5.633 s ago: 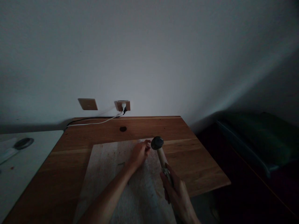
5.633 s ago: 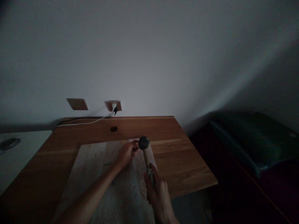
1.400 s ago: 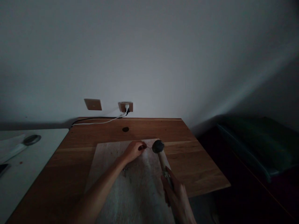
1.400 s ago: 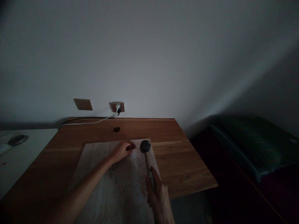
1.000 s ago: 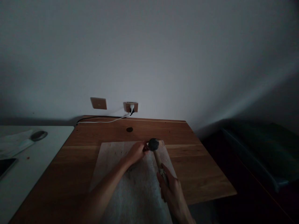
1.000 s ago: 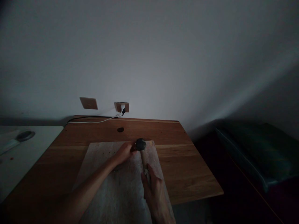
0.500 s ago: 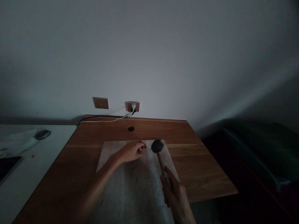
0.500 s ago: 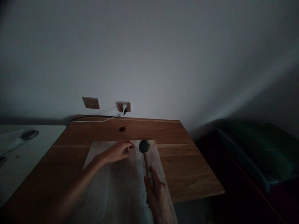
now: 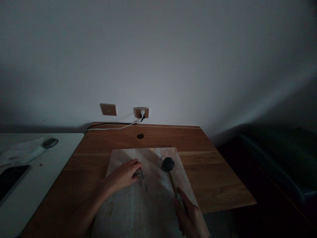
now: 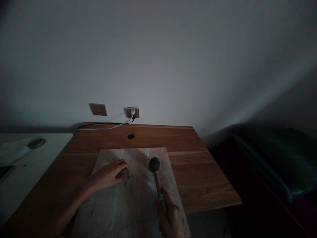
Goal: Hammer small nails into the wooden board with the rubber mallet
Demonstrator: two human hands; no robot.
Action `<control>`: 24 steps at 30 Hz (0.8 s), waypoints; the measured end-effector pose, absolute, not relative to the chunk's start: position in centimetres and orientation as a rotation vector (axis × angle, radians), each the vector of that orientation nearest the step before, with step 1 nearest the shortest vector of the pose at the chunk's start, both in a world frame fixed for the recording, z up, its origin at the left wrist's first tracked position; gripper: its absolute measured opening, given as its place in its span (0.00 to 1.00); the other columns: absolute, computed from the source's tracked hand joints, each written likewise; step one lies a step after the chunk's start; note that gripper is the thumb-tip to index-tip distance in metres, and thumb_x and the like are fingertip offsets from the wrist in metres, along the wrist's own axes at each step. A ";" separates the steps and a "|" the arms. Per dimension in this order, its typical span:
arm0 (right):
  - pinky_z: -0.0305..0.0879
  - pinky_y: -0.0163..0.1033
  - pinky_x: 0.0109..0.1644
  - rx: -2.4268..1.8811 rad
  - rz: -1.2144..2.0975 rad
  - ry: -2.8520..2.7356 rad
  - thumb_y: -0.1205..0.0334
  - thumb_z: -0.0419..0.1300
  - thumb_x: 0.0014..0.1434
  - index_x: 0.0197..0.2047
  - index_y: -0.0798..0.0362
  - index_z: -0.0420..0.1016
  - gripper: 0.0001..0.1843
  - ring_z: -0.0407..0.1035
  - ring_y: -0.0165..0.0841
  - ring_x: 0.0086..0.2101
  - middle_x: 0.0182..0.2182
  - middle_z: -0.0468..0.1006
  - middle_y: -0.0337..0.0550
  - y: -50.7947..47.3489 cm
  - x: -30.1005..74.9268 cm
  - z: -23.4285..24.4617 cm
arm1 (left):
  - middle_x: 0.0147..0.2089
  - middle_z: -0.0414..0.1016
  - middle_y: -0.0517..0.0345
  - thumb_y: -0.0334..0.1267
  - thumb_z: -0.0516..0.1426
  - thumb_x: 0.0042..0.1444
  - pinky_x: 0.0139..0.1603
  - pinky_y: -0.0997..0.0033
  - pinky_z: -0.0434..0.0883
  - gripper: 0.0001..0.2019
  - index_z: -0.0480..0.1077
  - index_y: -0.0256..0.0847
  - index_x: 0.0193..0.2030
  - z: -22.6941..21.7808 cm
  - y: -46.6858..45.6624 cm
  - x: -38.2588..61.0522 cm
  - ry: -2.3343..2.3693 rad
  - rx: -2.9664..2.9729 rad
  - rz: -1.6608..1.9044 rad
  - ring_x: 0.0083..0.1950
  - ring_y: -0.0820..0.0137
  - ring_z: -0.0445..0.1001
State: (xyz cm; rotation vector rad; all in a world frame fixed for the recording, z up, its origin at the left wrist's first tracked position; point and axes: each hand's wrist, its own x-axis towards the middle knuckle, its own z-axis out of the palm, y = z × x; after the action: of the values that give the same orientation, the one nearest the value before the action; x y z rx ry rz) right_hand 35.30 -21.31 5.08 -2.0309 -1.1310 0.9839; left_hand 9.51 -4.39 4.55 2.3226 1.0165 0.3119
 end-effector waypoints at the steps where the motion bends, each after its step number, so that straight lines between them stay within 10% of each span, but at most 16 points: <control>1: 0.60 0.34 0.19 -2.034 0.975 -1.142 0.30 0.48 0.65 0.69 0.63 0.70 0.47 0.67 0.34 0.14 0.11 0.66 0.31 -21.4 35.4 5.0 | 0.45 0.76 0.56 0.24 0.54 0.55 0.45 0.68 0.68 0.12 0.71 0.43 0.42 4.4 -4.5 9.4 1.017 2.333 0.320 0.46 0.64 0.76; 24: 0.67 0.36 0.27 -2.023 0.877 -1.214 0.29 0.47 0.66 0.68 0.66 0.71 0.49 0.73 0.38 0.20 0.17 0.74 0.39 -22.0 36.1 2.9 | 0.45 0.82 0.53 0.18 0.57 0.53 0.51 0.69 0.73 0.18 0.76 0.39 0.47 1.4 2.0 17.4 0.852 2.088 0.867 0.47 0.66 0.81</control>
State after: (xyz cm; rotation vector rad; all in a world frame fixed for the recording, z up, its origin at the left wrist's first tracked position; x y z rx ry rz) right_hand 36.08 -22.00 2.95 -2.0229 -1.2143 0.8766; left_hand 17.42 1.99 1.44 2.0878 0.8522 0.8674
